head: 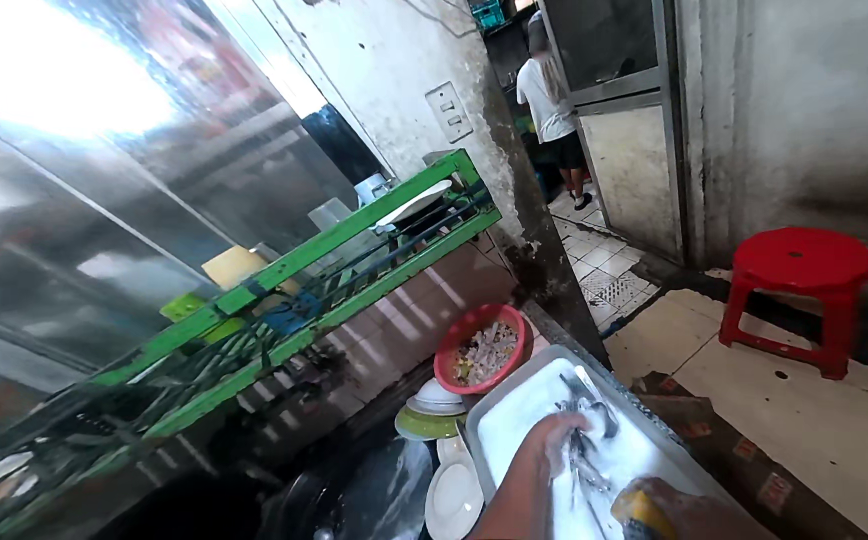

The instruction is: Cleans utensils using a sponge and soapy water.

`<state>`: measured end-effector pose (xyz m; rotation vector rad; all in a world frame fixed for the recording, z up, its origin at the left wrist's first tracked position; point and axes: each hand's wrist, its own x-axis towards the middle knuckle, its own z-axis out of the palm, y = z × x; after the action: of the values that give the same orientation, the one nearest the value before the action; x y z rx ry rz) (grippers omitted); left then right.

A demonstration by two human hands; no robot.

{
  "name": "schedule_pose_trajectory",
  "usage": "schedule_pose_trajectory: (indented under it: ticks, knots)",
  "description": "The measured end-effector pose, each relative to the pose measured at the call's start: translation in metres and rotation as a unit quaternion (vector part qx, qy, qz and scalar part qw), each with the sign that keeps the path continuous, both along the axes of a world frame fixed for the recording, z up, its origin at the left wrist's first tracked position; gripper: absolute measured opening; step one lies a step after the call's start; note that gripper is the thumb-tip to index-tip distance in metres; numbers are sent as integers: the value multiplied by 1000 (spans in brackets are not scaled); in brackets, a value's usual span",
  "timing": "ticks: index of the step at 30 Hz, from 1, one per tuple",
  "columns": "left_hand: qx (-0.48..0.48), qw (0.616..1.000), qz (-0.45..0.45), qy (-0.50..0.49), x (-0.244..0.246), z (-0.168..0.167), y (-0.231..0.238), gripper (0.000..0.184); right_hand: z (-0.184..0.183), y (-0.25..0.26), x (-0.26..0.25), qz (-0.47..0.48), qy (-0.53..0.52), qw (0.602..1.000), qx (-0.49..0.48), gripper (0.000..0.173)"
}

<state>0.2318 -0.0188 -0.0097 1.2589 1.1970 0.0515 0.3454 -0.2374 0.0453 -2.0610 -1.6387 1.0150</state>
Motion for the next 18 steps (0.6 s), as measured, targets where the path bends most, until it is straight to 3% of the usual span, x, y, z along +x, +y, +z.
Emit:
schedule_pose_trajectory:
  ticks: [4,6,11,18]
  knots:
    - [-30,999,38,-19,-7,-8,1,24,1,1,-3,-2,-2,1000,3,62]
    - [-33,999,28,-9,-9,-10,-1,31,0,1,-2,-3,-4,1000,0,62]
    - [24,999,-4,46,-17,-2,-3,37,0,1,-4,-14,-7,1000,-17,63]
    - [-67,994,46,-67,-32,8,4,14,-2,1,-5,-18,-9,1000,-5,62]
